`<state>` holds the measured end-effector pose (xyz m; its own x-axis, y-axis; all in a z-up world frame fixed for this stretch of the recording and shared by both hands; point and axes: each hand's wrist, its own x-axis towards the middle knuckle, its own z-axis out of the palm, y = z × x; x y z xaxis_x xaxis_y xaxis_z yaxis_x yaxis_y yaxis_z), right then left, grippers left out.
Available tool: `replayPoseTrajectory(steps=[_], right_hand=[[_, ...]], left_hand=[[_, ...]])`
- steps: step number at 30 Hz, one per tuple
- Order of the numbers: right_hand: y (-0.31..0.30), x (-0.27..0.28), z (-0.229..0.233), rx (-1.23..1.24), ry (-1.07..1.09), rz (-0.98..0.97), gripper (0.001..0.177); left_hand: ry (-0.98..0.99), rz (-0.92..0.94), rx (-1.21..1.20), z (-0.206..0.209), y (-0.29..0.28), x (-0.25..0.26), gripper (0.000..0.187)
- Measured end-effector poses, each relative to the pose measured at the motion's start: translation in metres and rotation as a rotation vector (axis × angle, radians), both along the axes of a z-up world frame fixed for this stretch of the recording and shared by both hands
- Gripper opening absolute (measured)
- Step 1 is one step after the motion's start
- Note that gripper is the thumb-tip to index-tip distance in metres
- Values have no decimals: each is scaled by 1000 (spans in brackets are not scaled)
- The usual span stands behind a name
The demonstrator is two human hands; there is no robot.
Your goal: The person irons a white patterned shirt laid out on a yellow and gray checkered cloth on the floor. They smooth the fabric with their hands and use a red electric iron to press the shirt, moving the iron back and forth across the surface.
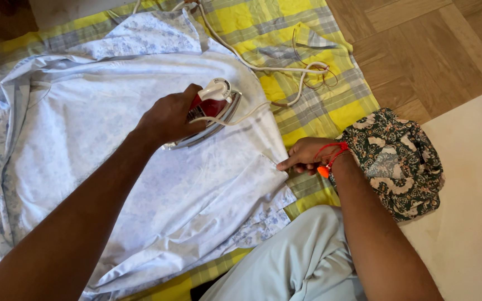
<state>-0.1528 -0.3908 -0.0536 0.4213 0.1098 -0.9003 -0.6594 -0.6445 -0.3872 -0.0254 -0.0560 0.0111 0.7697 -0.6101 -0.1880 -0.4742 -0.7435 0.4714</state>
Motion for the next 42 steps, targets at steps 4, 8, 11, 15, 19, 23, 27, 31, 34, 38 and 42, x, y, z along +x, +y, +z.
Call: replayPoseTrajectory(steps=[4,8,11,15,19,23,27,31,34,38,42], right_hand=[[-3,1,2,48,32,-24,49],[-7,-1,7,11,65,-108,35],[-11,-2,10,104,-24,-216,35],[-12,2,5,201,-73,-268,31],[-13,4,-1,111,-7,-172,34],[-15,1,-4,78,16,-108,36],[-17,-1,-4,63,17,-136,38],[-16,0,-6,24,24,-155,36],[-17,-2,-10,9,34,-174,34],[-20,-3,-14,51,25,-173,38],[-20,-3,-16,59,28,-160,40]], left_hand=[[-20,-56,0,-2,-5,-8,66],[13,-69,2,-2,-15,-19,65],[24,-74,6,0,-22,-22,64],[52,-62,38,1,-29,-23,61],[20,-105,20,-1,-38,-22,63],[22,-116,-1,-5,-54,-20,64],[-3,-144,-47,-8,-67,-20,62],[-7,-149,-126,-13,-69,-20,53],[2,-165,-202,-17,-62,-18,47],[-13,-192,-265,-20,-54,-20,41],[35,-134,-214,-17,-48,-31,39]])
